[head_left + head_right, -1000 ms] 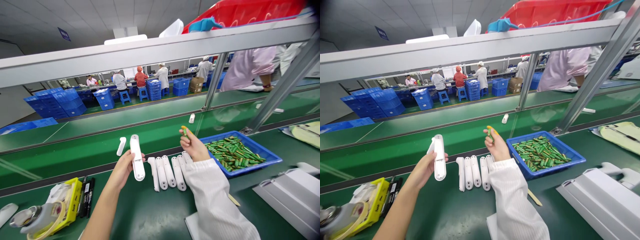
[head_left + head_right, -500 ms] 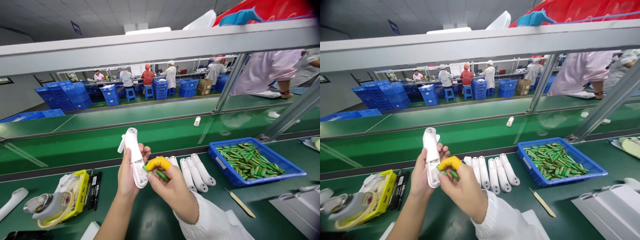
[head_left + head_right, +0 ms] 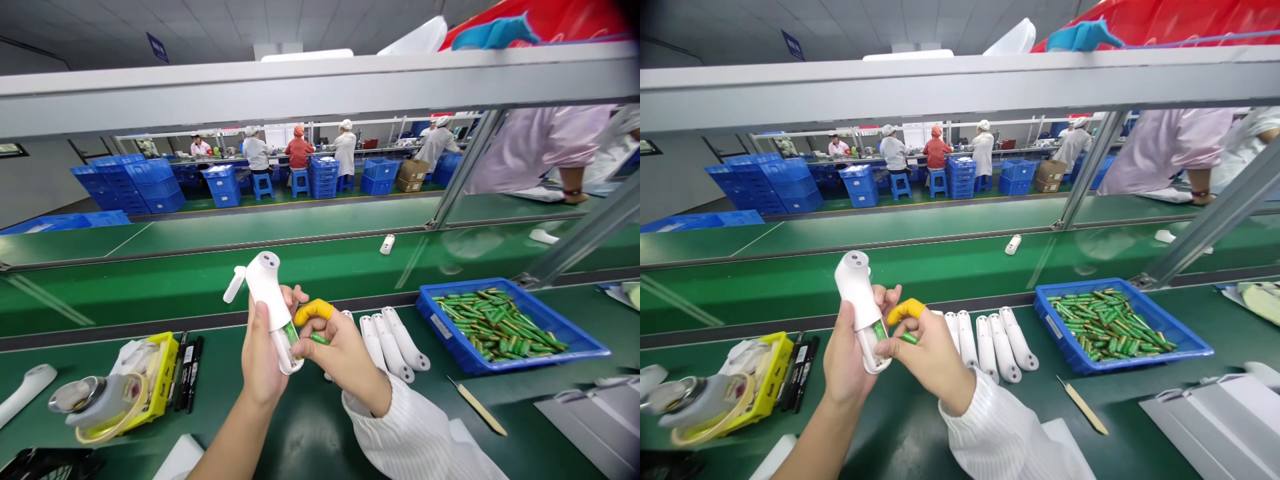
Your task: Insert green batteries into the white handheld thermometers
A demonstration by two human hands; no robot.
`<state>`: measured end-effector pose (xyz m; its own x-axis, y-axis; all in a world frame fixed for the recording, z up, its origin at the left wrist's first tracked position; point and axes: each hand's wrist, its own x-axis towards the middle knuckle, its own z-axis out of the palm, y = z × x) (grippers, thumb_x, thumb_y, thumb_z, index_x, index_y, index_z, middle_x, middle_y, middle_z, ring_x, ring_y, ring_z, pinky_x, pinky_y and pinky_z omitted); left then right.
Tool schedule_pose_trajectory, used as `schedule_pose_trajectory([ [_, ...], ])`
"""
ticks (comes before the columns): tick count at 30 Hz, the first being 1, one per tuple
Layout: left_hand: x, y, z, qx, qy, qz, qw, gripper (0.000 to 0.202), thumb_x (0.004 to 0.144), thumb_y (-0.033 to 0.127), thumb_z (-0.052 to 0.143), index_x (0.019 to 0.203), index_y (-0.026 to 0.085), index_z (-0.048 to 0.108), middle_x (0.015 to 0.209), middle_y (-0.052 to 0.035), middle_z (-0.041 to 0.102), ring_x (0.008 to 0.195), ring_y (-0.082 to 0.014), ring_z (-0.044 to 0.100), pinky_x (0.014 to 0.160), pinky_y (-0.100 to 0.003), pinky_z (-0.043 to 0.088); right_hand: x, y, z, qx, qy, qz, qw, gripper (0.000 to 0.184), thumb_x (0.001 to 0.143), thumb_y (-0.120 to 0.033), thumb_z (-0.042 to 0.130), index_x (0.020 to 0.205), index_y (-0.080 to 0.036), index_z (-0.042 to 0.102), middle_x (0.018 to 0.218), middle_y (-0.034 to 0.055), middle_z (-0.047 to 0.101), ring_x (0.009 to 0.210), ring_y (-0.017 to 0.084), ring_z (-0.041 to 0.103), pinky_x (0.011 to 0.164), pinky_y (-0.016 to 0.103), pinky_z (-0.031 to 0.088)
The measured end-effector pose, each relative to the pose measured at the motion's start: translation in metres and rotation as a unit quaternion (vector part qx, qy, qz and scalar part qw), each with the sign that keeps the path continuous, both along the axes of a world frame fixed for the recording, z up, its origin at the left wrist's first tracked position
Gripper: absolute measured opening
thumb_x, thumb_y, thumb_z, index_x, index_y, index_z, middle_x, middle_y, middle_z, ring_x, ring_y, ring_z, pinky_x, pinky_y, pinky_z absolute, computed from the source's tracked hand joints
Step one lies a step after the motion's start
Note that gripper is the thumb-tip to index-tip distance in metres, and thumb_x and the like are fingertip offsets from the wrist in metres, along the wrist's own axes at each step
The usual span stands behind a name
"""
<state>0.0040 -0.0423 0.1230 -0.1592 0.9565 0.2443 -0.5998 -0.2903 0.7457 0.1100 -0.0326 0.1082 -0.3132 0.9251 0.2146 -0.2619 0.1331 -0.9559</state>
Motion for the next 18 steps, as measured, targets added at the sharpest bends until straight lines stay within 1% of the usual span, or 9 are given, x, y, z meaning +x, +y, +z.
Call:
schedule_pose_trajectory([
  [2,-0.002,0.002,0.000,-0.018,-0.012,-0.005,1.000,0.031,0.089,0.045,0.047,0.086,0.018,0.062,0.086,-0.0030,0.054,0.098,-0.0173,0.058,0.100,-0.032,0.043,0.008,0.002,0.004,-0.002,-0.012,0.007,1.000,0.022,0.085,-0.040,0.059,0.084,-0.018,0.055,0.058,-0.0038,0.052,0.052,0.010,0.045,0.053,0.024,0.037],
  [4,-0.006,0.004,0.002,-0.040,-0.032,-0.013,0.999,0.033,0.090,0.043,0.044,0.087,0.016,0.064,0.089,-0.0044,0.055,0.100,-0.0202,0.058,0.094,-0.033,0.049,0.019,0.000,0.012,0.022,-0.040,0.022,0.999,0.023,0.094,-0.037,0.044,0.092,-0.018,0.058,0.071,0.0002,0.060,0.059,0.010,0.050,0.058,0.025,0.041],
  [6,-0.009,0.007,0.003,-0.073,-0.055,-0.011,0.996,0.033,0.091,0.039,0.040,0.092,0.017,0.065,0.094,-0.0054,0.057,0.104,-0.0234,0.059,0.087,-0.035,0.053,0.029,-0.002,0.019,0.060,-0.068,0.051,0.995,0.021,0.094,-0.032,0.046,0.103,-0.021,0.060,0.095,0.0044,0.064,0.084,0.014,0.057,0.078,0.029,0.045],
  [7,-0.010,0.007,0.004,-0.085,-0.066,-0.002,0.994,0.032,0.091,0.036,0.039,0.095,0.017,0.065,0.096,-0.0055,0.058,0.104,-0.0238,0.059,0.086,-0.036,0.053,0.032,-0.003,0.021,0.075,-0.072,0.062,0.993,0.021,0.092,-0.031,0.050,0.109,-0.022,0.059,0.105,0.0053,0.063,0.097,0.016,0.057,0.088,0.032,0.044],
  [9,-0.011,0.009,0.003,-0.087,-0.077,0.020,0.993,0.031,0.092,0.033,0.039,0.100,0.017,0.064,0.097,-0.0047,0.059,0.102,-0.0222,0.060,0.092,-0.038,0.051,0.036,-0.005,0.023,0.075,-0.053,0.074,0.993,0.029,0.088,-0.032,0.058,0.116,-0.024,0.057,0.112,0.0058,0.062,0.109,0.018,0.054,0.097,0.035,0.041],
  [11,-0.011,0.009,0.002,-0.069,-0.074,0.029,0.994,0.028,0.091,0.031,0.042,0.105,0.018,0.063,0.095,-0.0037,0.060,0.100,-0.0198,0.061,0.100,-0.039,0.046,0.035,-0.004,0.022,0.045,-0.023,0.073,0.996,0.035,0.082,-0.033,0.067,0.114,-0.024,0.058,0.107,0.0057,0.064,0.102,0.018,0.059,0.092,0.035,0.046],
  [14,-0.012,0.009,0.000,-0.025,-0.054,0.032,0.998,0.027,0.089,0.031,0.048,0.109,0.020,0.062,0.093,-0.0025,0.061,0.098,-0.0181,0.061,0.105,-0.041,0.042,0.031,-0.002,0.020,0.003,-0.005,0.037,0.999,0.029,0.071,-0.033,0.076,0.093,-0.020,0.063,0.089,0.0036,0.065,0.083,0.016,0.063,0.080,0.031,0.051],
  [16,-0.011,0.009,-0.001,-0.008,-0.037,0.035,0.999,0.024,0.088,0.032,0.052,0.105,0.020,0.064,0.093,-0.0023,0.061,0.097,-0.0178,0.062,0.106,-0.042,0.040,0.028,0.000,0.019,0.011,-0.016,0.005,1.000,0.022,0.073,-0.035,0.074,0.082,-0.017,0.065,0.079,0.0025,0.064,0.075,0.014,0.061,0.072,0.028,0.051],
  [18,-0.008,0.007,-0.002,-0.013,-0.025,0.031,0.999,0.023,0.085,0.034,0.056,0.100,0.020,0.065,0.093,-0.0023,0.061,0.097,-0.0185,0.062,0.106,-0.042,0.040,0.025,0.001,0.018,0.034,-0.044,-0.001,0.998,0.020,0.078,-0.037,0.068,0.079,-0.016,0.067,0.076,0.0026,0.063,0.071,0.013,0.058,0.067,0.027,0.048],
])
